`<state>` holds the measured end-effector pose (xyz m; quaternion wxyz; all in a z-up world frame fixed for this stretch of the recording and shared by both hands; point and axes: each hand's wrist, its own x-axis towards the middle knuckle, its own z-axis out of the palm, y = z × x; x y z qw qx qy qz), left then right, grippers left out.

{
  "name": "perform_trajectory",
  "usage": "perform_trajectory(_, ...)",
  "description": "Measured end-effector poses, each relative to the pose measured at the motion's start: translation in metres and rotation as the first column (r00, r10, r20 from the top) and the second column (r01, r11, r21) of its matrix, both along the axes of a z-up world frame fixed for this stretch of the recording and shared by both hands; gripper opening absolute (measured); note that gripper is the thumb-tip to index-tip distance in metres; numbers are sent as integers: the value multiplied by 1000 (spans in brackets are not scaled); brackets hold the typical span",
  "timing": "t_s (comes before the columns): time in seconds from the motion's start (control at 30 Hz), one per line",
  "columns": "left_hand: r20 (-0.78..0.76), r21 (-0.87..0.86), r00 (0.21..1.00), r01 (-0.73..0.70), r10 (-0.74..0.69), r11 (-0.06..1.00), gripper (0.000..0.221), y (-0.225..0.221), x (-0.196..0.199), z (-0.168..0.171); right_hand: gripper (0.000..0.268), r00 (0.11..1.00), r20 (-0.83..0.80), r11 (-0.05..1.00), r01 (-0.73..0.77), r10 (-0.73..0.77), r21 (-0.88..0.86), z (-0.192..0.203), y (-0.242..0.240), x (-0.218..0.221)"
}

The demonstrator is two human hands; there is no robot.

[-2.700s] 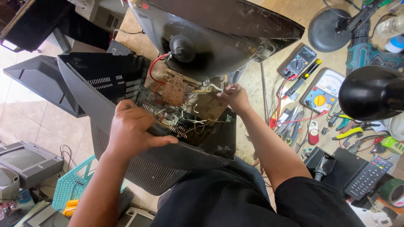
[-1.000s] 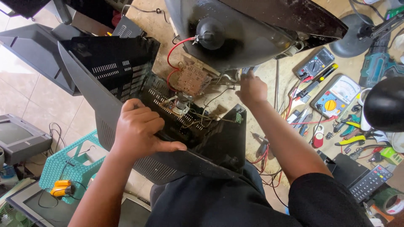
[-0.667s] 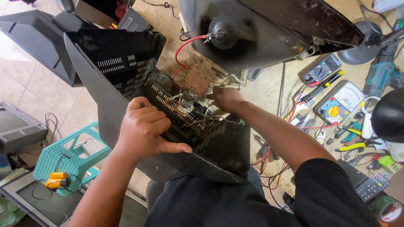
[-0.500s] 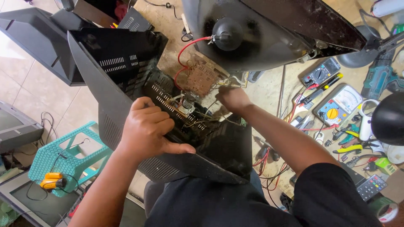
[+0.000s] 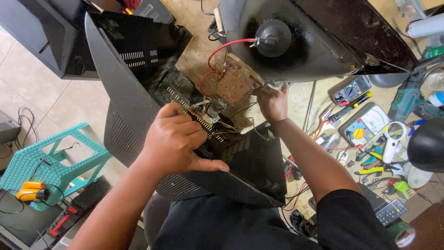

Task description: Repairing internal components of a CRT television, including using a heat gun and reassembling the outer casing.

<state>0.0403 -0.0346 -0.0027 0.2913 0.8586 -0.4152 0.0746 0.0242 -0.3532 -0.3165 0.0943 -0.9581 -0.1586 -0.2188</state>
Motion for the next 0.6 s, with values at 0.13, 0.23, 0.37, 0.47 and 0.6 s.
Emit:
perform_trajectory(0.13,-3,-20,1000,-9,9,1000,75,4,-2,-3,11,1000,12,992,10,-8,-125,-9,-2,-4)
perform_trajectory(0.23,3,-10,1000,-15,16,1000,76,7,-2,-2,8,1000,-17,998,-4,5,57,1,0,-6)
perform_trajectory(0.37,26,18,998,55,-55,998,79,9,0,0,12,975,-220,988,50,-17,144,6,2,-10)
perform_trajectory(0.47,25,29,998,51,-52,998,79,9,-1,-1,15,974,-222,988,69,-37,135,-1,-1,-7)
perform_trajectory(0.6,19,14,998,52,-53,999,79,11,-1,-4,8,970,-240,986,82,-44,148,-5,-1,-7)
